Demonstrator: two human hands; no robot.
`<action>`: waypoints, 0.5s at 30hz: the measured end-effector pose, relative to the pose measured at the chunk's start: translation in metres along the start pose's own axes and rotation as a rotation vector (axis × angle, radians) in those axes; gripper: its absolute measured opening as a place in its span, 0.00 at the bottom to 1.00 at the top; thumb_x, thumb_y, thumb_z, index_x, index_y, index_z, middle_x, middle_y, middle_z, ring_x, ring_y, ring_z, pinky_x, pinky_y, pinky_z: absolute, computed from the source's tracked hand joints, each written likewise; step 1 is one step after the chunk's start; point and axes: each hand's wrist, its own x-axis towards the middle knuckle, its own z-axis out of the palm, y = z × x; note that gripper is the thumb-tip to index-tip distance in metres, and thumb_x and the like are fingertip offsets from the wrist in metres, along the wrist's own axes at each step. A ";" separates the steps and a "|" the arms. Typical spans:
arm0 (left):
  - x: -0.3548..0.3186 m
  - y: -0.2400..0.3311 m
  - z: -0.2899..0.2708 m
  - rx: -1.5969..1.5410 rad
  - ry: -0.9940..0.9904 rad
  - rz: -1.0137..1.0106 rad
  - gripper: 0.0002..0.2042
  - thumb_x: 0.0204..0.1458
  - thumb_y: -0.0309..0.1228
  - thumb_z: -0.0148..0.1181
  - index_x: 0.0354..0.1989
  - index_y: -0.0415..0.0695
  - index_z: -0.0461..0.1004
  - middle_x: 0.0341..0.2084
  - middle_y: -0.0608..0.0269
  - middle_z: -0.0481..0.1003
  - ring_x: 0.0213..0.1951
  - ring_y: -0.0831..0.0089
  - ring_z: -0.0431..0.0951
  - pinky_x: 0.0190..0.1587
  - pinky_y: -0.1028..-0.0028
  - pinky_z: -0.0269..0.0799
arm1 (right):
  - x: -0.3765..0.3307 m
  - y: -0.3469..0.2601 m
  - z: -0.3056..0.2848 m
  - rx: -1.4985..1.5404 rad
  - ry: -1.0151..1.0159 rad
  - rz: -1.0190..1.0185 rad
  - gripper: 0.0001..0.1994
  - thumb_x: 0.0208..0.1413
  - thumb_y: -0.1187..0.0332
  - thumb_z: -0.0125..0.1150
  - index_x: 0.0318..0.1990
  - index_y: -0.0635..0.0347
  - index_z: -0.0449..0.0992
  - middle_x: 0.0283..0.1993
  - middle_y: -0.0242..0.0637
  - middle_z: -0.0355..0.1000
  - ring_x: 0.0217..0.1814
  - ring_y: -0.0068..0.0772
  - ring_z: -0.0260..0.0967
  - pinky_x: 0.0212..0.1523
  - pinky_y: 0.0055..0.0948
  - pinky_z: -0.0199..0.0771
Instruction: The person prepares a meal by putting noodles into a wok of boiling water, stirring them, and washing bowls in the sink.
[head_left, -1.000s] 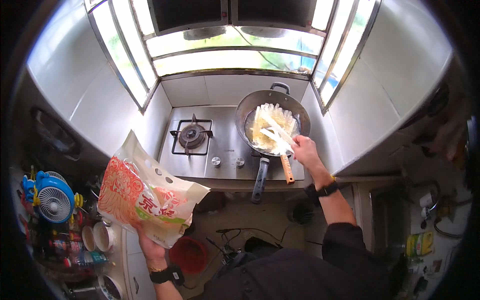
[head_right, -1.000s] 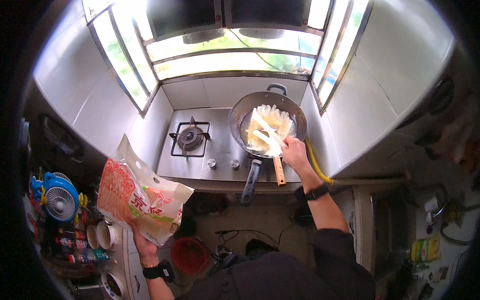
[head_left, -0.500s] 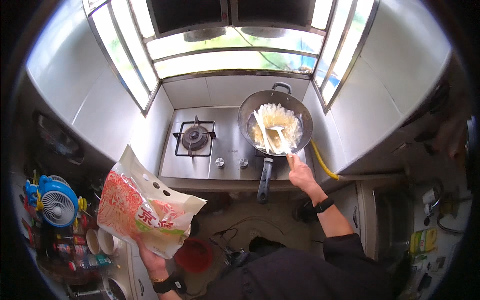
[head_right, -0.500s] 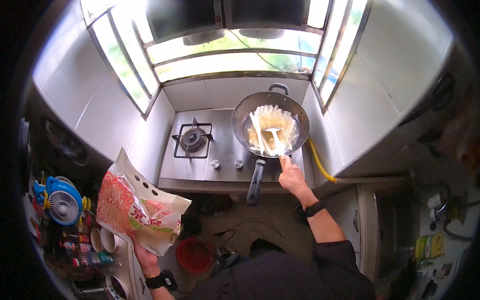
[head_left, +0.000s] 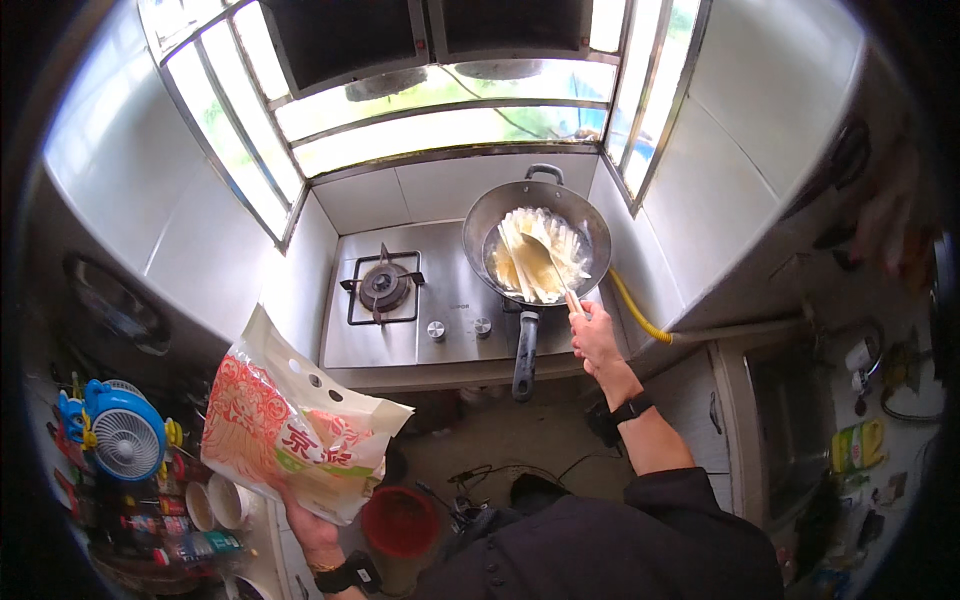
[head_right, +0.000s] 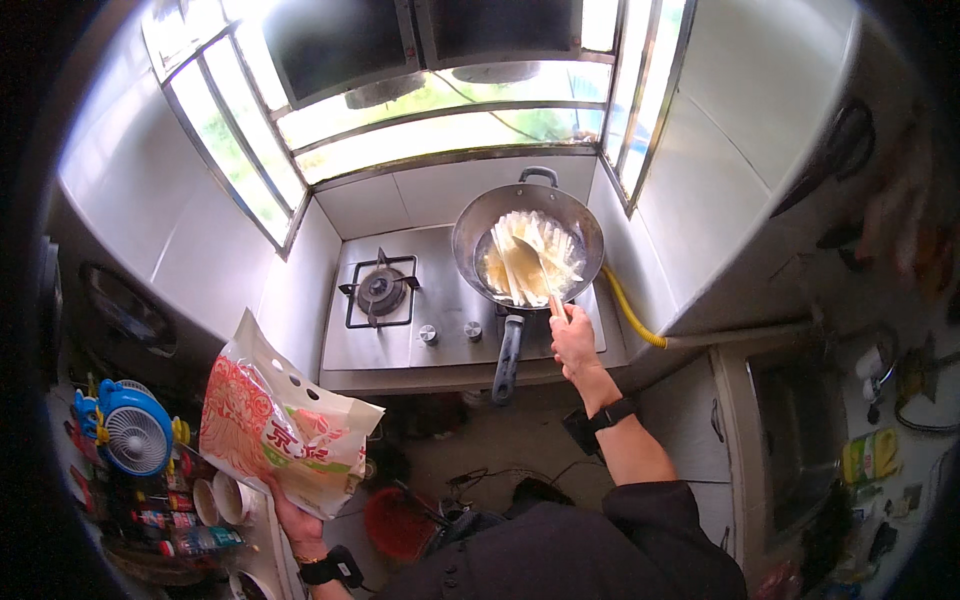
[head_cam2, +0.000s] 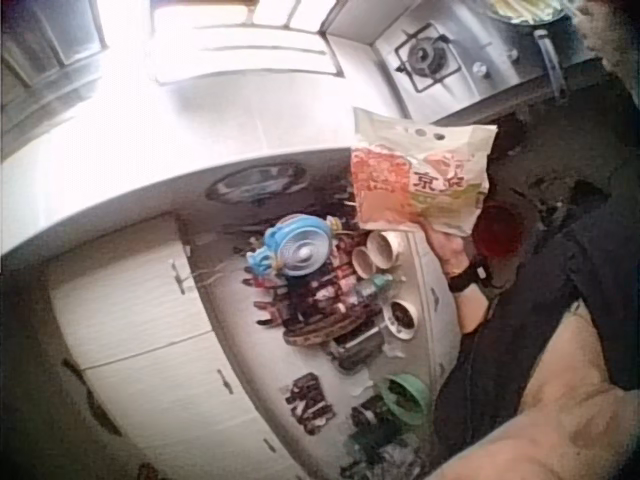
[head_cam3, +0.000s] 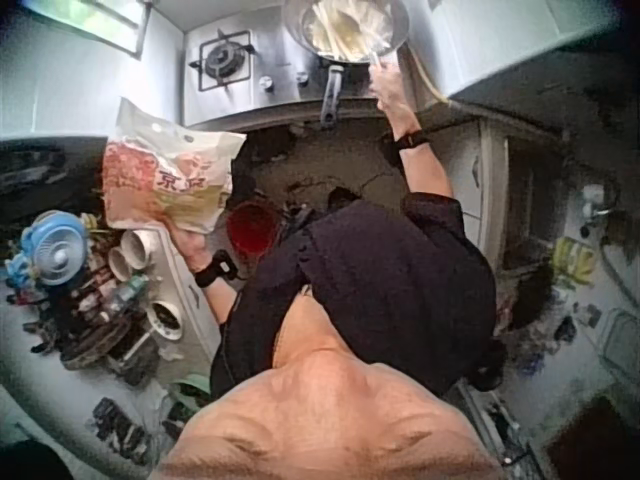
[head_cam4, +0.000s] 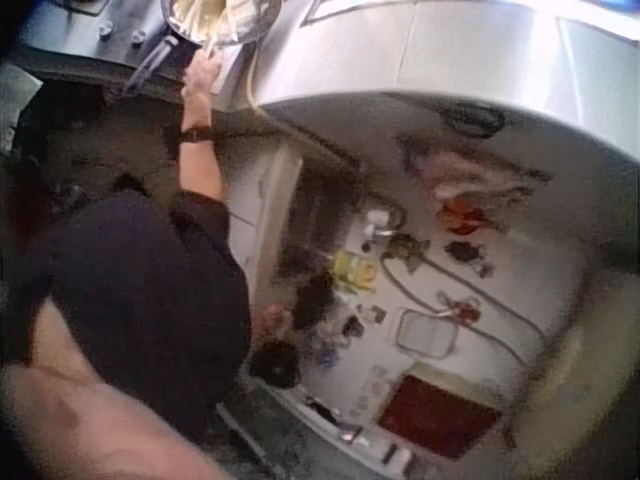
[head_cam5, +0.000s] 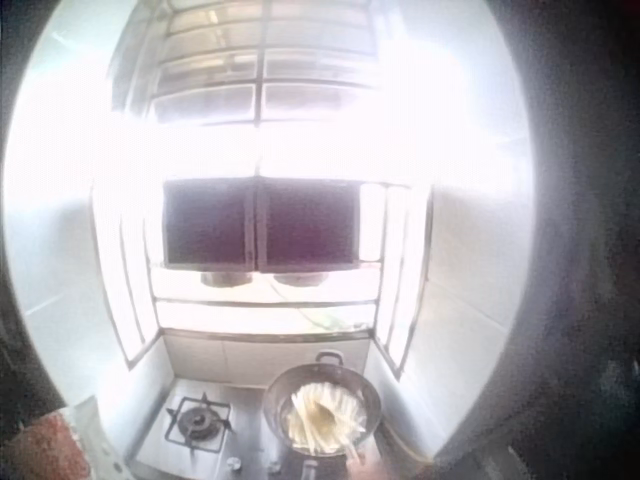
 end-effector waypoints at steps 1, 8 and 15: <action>0.000 -0.001 -0.002 0.028 0.019 0.021 0.29 0.55 0.51 0.47 0.60 0.46 0.57 0.56 0.61 0.62 0.56 0.63 0.62 0.58 0.61 0.57 | -0.002 0.000 0.003 0.004 0.000 0.000 0.17 0.52 0.70 0.50 0.50 0.62 0.65 0.24 0.31 0.64 0.14 0.18 0.56 0.09 0.20 0.56; -0.002 0.002 -0.003 0.022 0.015 0.024 0.29 0.55 0.50 0.47 0.60 0.45 0.56 0.56 0.61 0.62 0.56 0.63 0.63 0.58 0.61 0.58 | -0.034 -0.006 0.017 -0.119 -0.115 -0.055 0.17 0.52 0.71 0.50 0.50 0.65 0.65 0.28 0.36 0.69 0.21 0.24 0.65 0.20 0.24 0.66; -0.001 -0.002 -0.007 0.028 0.008 -0.003 0.28 0.55 0.50 0.46 0.59 0.46 0.58 0.55 0.60 0.64 0.55 0.62 0.64 0.58 0.60 0.58 | -0.038 0.024 0.022 -0.178 -0.026 -0.234 0.18 0.50 0.71 0.51 0.49 0.69 0.66 0.43 0.49 0.71 0.45 0.39 0.69 0.48 0.30 0.66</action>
